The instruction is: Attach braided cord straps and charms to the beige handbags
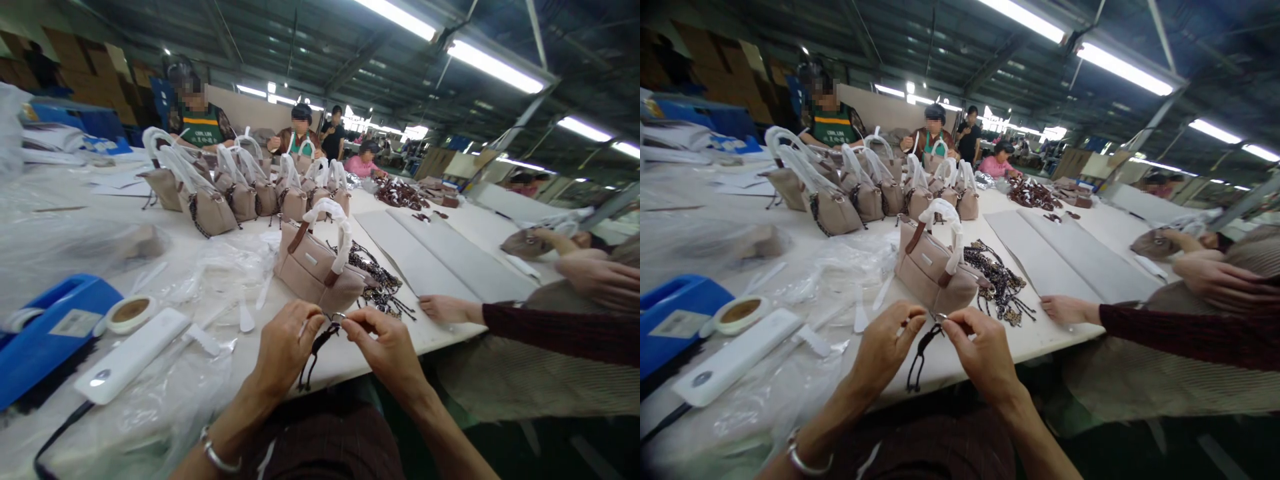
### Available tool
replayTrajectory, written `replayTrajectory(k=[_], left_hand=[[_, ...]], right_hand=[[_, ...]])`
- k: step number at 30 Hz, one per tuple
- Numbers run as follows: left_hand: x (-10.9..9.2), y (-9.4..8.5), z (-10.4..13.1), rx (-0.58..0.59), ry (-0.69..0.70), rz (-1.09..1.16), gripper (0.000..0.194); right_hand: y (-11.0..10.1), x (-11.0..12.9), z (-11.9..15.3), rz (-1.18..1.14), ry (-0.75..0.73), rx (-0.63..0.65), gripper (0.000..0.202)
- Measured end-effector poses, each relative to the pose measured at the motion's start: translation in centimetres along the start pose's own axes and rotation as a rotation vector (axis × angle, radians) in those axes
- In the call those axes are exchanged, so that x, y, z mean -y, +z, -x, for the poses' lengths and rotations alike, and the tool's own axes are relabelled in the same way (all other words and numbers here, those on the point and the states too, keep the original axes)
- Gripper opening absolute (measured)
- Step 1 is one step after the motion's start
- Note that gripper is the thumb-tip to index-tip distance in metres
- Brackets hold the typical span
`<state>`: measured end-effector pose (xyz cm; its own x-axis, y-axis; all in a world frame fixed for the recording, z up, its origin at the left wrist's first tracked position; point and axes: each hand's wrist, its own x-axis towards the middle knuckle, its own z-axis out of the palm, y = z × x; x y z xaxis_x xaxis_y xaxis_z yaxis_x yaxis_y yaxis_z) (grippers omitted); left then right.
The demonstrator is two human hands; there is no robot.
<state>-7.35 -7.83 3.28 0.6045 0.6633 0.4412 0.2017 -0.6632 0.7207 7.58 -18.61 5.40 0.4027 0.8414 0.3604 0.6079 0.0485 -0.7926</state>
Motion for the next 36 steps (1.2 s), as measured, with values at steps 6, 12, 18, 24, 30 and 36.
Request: replayTrajectory(k=[6,12,18,24,30,36], left_hand=[[-0.6,-0.5,-0.3,0.033,0.106,0.145,0.026],[-1.7,0.0,-0.2,0.152,-0.167,0.426,0.022],[-1.2,1.1,-0.9,0.124,-0.315,0.71,0.027],[-1.2,3.1,-0.7,-0.039,-0.395,0.871,0.027],[-0.4,2.6,-1.0,0.066,-0.314,0.668,0.024],[1.0,1.3,-5.2,-0.117,-0.094,0.134,0.025]], right_hand=[[-0.6,0.5,-0.5,-0.203,0.238,0.051,0.026],[-0.4,0.8,-0.8,-0.413,0.319,0.051,0.035],[-0.1,0.5,-0.8,-0.474,0.311,0.045,0.033],[1.2,-0.2,-0.3,-0.631,0.262,0.008,0.026],[1.6,-1.3,-0.2,-0.633,0.299,-0.069,0.027],[1.7,-2.2,-1.8,-0.605,0.277,-0.131,0.033]])
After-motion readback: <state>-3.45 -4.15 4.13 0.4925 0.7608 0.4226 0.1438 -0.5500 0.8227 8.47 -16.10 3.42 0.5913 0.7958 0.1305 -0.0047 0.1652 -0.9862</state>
